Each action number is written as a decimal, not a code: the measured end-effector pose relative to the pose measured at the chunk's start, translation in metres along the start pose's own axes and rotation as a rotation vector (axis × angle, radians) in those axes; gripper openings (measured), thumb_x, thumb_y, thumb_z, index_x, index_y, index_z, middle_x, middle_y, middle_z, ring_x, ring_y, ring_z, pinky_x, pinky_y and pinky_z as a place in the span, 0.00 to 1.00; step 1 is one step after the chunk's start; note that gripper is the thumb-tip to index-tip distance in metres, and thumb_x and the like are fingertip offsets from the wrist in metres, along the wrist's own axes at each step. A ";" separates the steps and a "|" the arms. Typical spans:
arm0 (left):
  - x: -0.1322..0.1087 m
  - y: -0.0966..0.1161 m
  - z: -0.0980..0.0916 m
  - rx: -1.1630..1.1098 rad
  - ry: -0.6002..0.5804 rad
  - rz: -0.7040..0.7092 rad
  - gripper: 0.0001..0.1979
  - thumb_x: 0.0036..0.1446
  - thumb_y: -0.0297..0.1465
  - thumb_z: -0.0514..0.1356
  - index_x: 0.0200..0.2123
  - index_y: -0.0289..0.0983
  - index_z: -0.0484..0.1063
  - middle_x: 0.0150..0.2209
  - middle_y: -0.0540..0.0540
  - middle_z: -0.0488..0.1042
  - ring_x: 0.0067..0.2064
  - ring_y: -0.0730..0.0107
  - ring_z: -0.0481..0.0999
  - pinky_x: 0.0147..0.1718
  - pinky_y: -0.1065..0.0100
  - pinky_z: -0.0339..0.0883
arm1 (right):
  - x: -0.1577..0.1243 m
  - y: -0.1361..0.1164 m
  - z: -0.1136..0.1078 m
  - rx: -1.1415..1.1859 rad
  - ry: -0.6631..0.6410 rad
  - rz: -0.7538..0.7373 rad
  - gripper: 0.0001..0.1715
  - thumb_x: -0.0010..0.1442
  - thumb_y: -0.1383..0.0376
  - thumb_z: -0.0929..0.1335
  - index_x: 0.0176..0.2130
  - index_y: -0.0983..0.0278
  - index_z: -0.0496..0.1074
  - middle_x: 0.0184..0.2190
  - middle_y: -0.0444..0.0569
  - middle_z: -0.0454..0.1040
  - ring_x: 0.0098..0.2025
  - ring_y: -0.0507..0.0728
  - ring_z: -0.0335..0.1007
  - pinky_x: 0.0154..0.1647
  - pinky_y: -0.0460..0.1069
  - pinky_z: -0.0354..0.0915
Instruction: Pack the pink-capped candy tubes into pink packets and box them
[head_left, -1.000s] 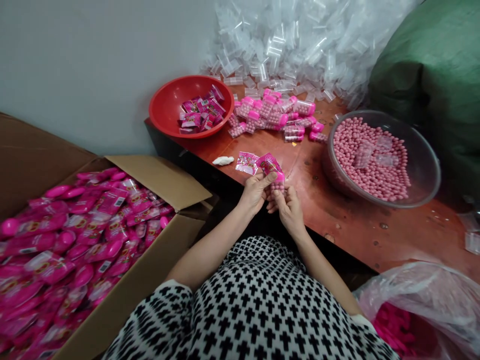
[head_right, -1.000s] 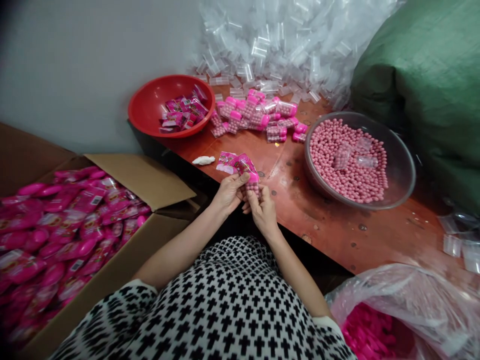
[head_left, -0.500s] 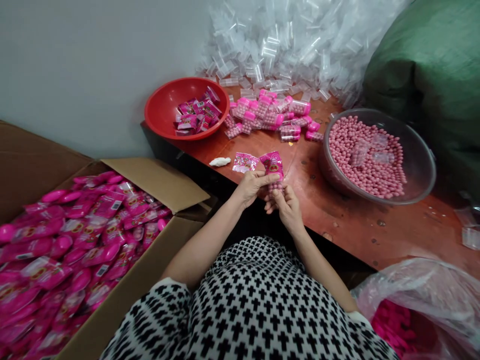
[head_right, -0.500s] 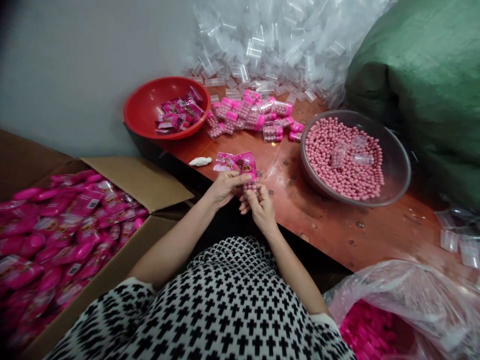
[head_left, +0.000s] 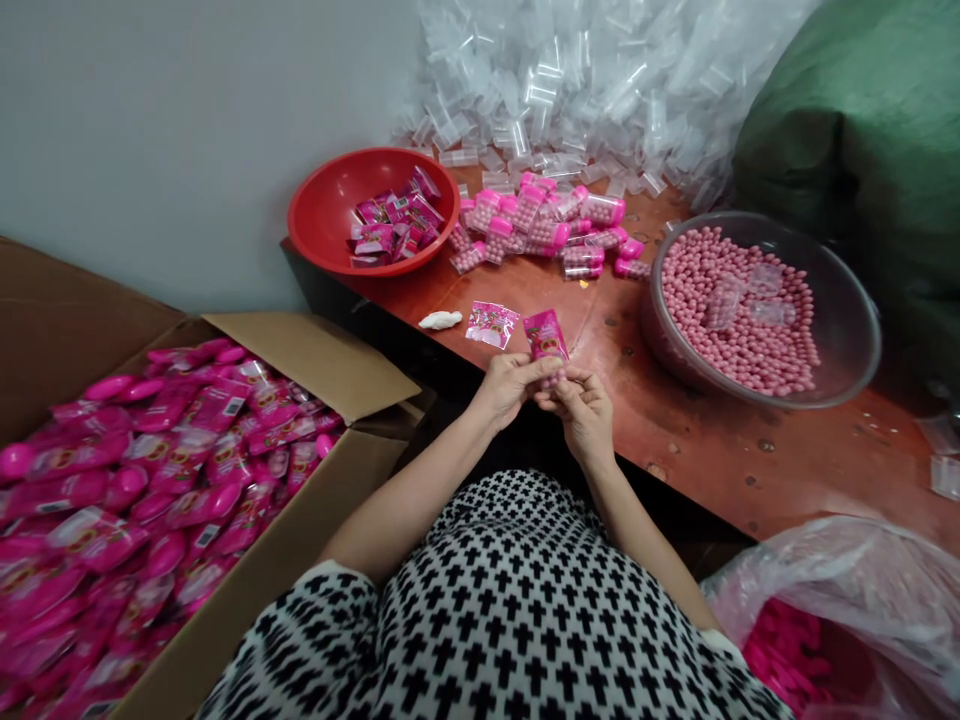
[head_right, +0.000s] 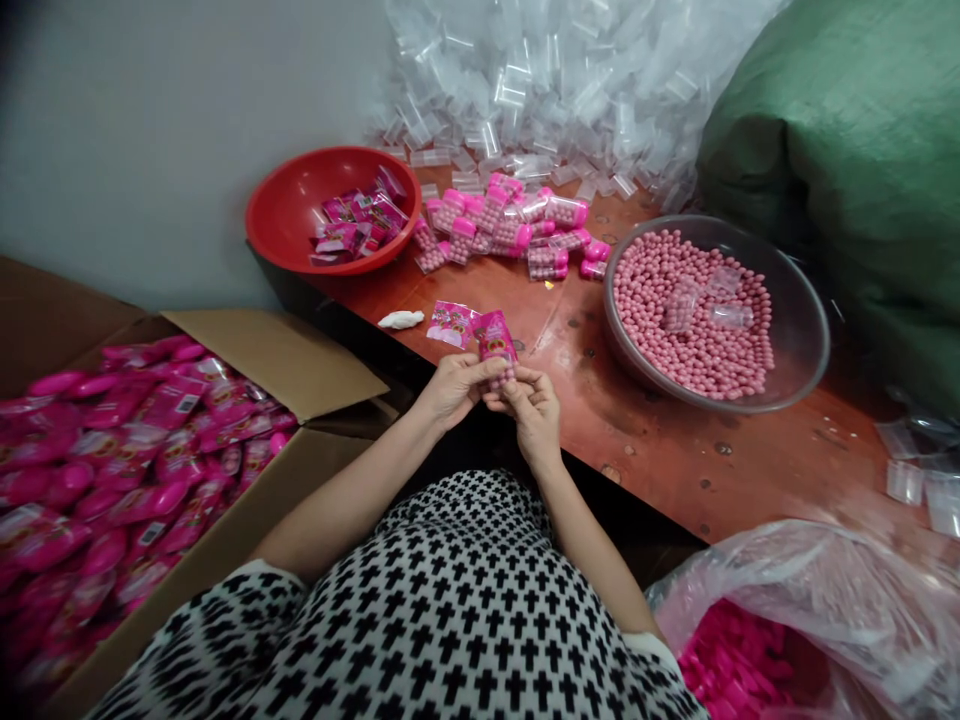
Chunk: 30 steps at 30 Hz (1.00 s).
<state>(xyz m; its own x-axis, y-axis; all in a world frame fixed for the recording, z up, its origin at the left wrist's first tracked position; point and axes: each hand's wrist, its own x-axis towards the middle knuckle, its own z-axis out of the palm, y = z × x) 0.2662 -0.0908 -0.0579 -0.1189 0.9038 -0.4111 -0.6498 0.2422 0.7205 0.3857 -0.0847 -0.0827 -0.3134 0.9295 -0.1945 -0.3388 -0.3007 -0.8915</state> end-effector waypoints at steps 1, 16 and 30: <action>-0.002 -0.002 0.001 -0.008 -0.008 -0.013 0.14 0.34 0.32 0.72 0.21 0.29 0.73 0.20 0.48 0.71 0.21 0.79 0.68 0.21 0.75 0.63 | 0.001 -0.001 0.000 0.016 0.021 0.006 0.24 0.46 0.55 0.75 0.36 0.61 0.63 0.25 0.40 0.76 0.23 0.51 0.75 0.25 0.46 0.74; -0.090 0.062 -0.058 -0.111 0.428 0.724 0.17 0.50 0.50 0.60 0.35 0.46 0.77 0.38 0.57 0.79 0.44 0.71 0.76 0.49 0.67 0.68 | 0.021 -0.012 0.017 -0.086 -0.237 0.070 0.22 0.47 0.54 0.74 0.32 0.61 0.61 0.23 0.40 0.77 0.18 0.50 0.71 0.16 0.42 0.66; 0.034 0.046 -0.126 1.440 0.724 0.730 0.11 0.59 0.31 0.55 0.41 0.40 0.76 0.53 0.40 0.70 0.61 0.55 0.59 0.62 0.49 0.43 | 0.016 -0.006 0.002 -0.239 -0.111 0.096 0.18 0.54 0.52 0.70 0.30 0.63 0.65 0.22 0.41 0.74 0.19 0.47 0.68 0.18 0.40 0.63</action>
<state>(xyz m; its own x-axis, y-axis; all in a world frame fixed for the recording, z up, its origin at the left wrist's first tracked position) 0.1374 -0.0930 -0.1094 -0.5921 0.7331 0.3345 0.7494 0.3483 0.5631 0.3805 -0.0683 -0.0796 -0.4333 0.8664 -0.2483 -0.0883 -0.3150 -0.9450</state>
